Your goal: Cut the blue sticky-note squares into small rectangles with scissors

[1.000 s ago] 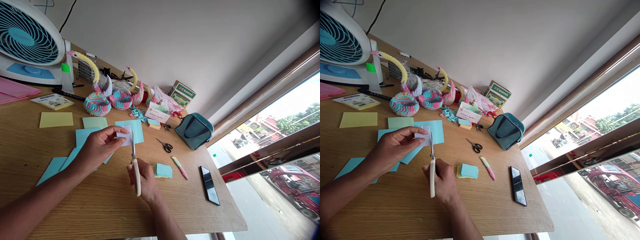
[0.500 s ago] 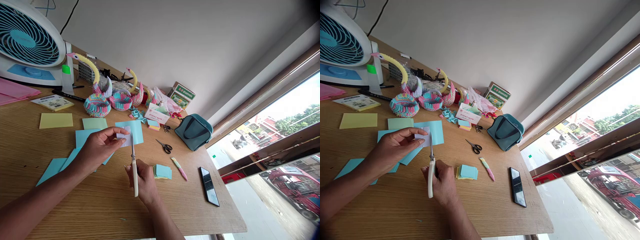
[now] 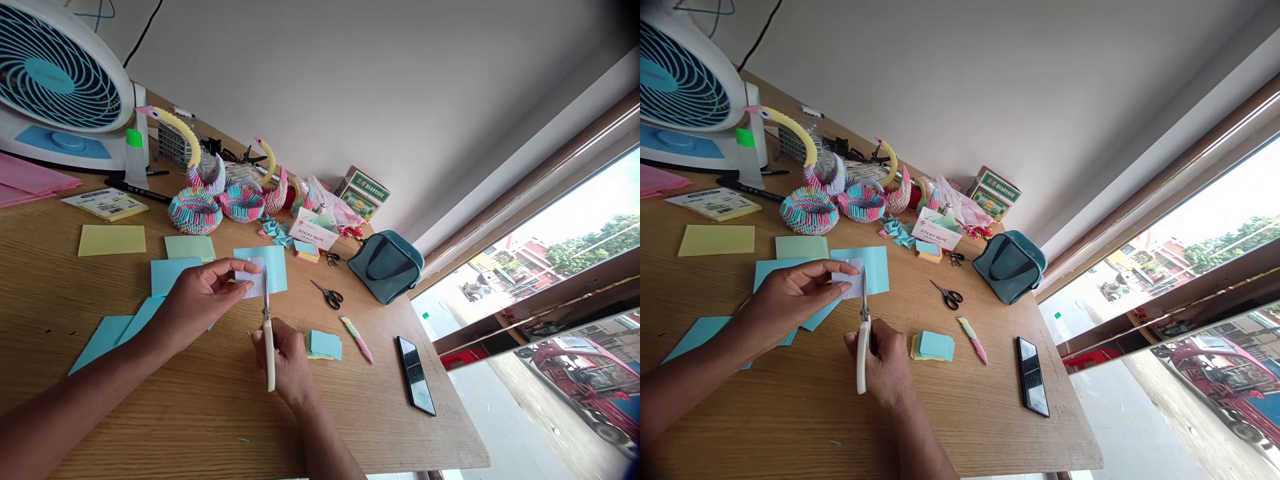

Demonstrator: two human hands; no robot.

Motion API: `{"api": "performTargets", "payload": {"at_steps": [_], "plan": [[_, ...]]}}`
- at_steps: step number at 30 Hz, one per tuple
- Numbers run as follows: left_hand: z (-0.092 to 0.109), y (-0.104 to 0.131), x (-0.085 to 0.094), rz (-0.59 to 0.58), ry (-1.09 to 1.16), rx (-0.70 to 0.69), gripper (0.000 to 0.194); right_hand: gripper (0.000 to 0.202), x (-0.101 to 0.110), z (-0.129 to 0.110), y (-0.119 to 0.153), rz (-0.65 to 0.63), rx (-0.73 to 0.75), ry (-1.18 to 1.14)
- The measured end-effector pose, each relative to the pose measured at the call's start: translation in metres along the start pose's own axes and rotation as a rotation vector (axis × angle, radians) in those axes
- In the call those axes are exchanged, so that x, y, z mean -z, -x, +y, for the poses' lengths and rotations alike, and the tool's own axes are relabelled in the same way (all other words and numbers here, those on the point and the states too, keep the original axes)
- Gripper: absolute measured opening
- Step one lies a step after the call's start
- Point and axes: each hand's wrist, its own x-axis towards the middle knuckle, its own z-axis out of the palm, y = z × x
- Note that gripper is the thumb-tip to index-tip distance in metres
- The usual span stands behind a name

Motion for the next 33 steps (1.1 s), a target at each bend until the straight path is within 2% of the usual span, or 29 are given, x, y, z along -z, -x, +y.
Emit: {"api": "performTargets", "payload": {"at_steps": [8,18,33], "plan": [[-0.0085,-0.0026,0.0007,-0.031,-0.043,-0.077,0.036,0.04,0.001,-0.0018,-0.0005,0.0,-0.007,0.001],[-0.0101,-0.0018,-0.0013,-0.023,0.023,-0.045,0.034,0.042,-0.0003,-0.0065,0.0015,0.001,-0.001,-0.072],[-0.0053,-0.0027,-0.0023,-0.008,0.035,-0.056,0.035,0.047,-0.0066,0.0025,0.0033,0.035,0.037,-0.047]]}}
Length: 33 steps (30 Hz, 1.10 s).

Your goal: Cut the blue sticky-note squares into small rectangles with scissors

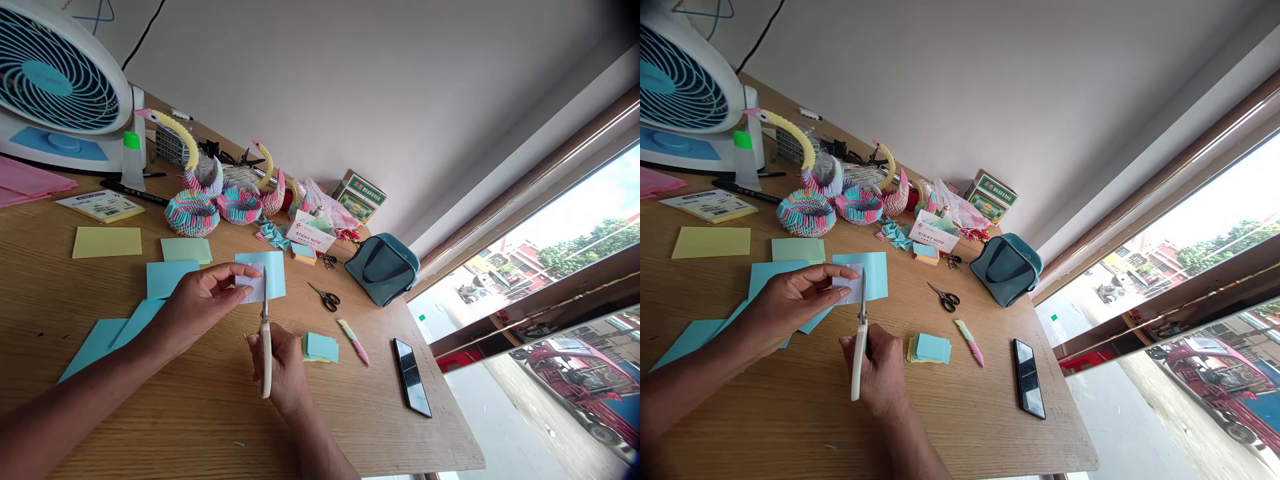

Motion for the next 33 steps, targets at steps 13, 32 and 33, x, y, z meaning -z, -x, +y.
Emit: {"api": "performTargets", "payload": {"at_steps": [13,32,33], "plan": [[0.004,0.005,-0.003,-0.052,-0.047,-0.016,0.034,0.043,0.001,-0.004,-0.004,-0.029,-0.037,-0.083],[-0.003,0.004,-0.003,-0.081,-0.178,-0.095,0.032,0.045,0.0,-0.004,-0.005,-0.006,-0.024,-0.086],[-0.004,0.004,-0.003,-0.081,-0.184,-0.101,0.032,0.045,0.0,-0.002,-0.005,0.0,-0.022,-0.08]]}}
